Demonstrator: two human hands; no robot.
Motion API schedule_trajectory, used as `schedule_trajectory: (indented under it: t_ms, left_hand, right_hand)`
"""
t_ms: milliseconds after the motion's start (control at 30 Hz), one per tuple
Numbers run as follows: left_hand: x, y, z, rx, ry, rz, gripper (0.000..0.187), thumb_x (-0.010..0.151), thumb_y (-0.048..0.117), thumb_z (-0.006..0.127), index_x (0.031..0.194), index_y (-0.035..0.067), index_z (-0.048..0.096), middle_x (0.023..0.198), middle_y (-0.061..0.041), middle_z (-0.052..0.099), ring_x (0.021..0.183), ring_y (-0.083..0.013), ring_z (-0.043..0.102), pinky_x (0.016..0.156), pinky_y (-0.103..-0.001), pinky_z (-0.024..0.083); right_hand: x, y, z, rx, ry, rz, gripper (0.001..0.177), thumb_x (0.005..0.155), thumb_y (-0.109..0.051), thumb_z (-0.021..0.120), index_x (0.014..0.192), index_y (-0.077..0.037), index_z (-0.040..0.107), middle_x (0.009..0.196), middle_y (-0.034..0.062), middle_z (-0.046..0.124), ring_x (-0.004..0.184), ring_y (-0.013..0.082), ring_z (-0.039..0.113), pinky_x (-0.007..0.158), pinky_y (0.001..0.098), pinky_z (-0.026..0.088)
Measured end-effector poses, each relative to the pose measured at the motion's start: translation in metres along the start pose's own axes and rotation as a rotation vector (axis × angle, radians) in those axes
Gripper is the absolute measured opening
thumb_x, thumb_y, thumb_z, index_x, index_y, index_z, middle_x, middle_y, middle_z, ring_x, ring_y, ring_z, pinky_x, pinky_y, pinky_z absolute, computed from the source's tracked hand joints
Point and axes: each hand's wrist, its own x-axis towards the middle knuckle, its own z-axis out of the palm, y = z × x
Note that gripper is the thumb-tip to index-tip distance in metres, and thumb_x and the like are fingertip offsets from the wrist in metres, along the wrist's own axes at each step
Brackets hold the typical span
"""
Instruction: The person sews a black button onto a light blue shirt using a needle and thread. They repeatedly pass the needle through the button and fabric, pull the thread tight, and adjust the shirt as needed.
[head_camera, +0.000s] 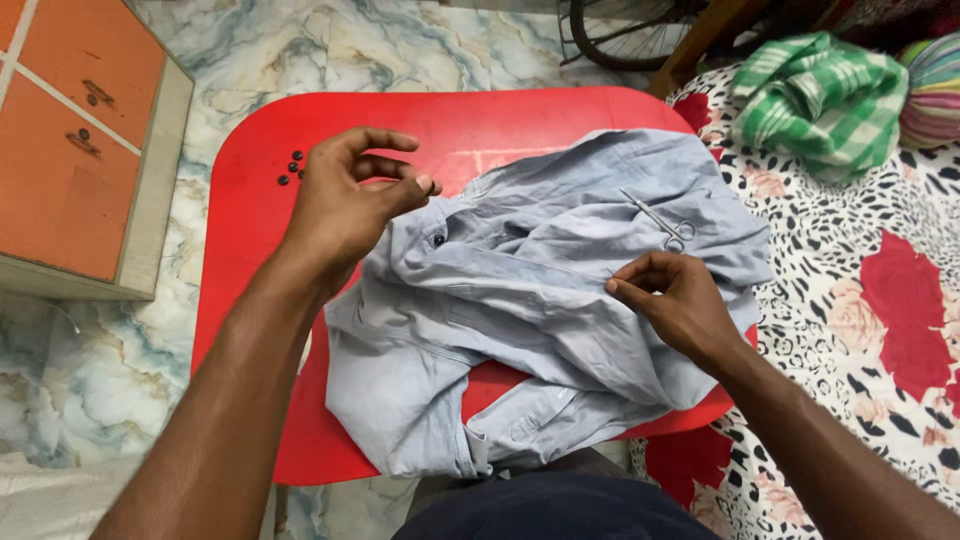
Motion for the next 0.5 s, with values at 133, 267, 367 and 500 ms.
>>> schedule_trajectory:
  t_ms: [133, 267, 367, 500]
  left_hand:
    - [-0.008, -0.001, 0.003, 0.006, 0.051, -0.007, 0.040, 0.079, -0.004, 0.074, 0.117, -0.001, 0.064, 0.108, -0.008, 0.075, 0.095, -0.0162, 0.078, 0.083, -0.028, 0.065]
    - [-0.010, -0.011, 0.012, 0.334, -0.133, -0.047, 0.042, 0.079, -0.001, 0.071, 0.121, 0.006, 0.069, 0.107, -0.011, 0.074, 0.088, -0.0193, 0.076, 0.078, -0.033, 0.061]
    - [-0.016, -0.026, 0.023, 0.675, -0.318, -0.030, 0.041, 0.080, 0.000, 0.070, 0.120, 0.011, 0.073, 0.099, -0.019, 0.076, 0.087, -0.0259, 0.073, 0.078, -0.039, 0.058]
    - [-0.041, -0.047, 0.043, 0.701, -0.409, 0.210, 0.038, 0.075, -0.004, 0.065, 0.111, 0.006, 0.075, 0.115, -0.015, 0.073, 0.100, -0.0261, 0.072, 0.088, -0.039, 0.057]
  right_hand:
    - [0.002, 0.007, -0.007, -0.036, 0.072, 0.164, 0.017, 0.089, -0.015, 0.077, 0.096, 0.000, 0.075, 0.082, 0.0098, 0.078, 0.069, 0.0134, 0.066, 0.064, 0.0288, 0.052]
    - [-0.005, 0.022, -0.024, -0.170, 0.055, 0.214, 0.017, 0.087, -0.015, 0.077, 0.094, 0.001, 0.078, 0.080, 0.0124, 0.079, 0.067, 0.0180, 0.068, 0.064, 0.0319, 0.053]
    - [-0.018, 0.037, -0.039, -0.176, 0.057, 0.267, 0.017, 0.084, -0.014, 0.077, 0.092, 0.001, 0.079, 0.081, 0.0142, 0.081, 0.067, 0.0186, 0.069, 0.065, 0.0314, 0.054]
    - [-0.031, 0.049, -0.054, -0.341, 0.063, 0.475, 0.020, 0.085, -0.017, 0.078, 0.095, 0.000, 0.079, 0.086, 0.0189, 0.080, 0.066, 0.0250, 0.068, 0.062, 0.0372, 0.054]
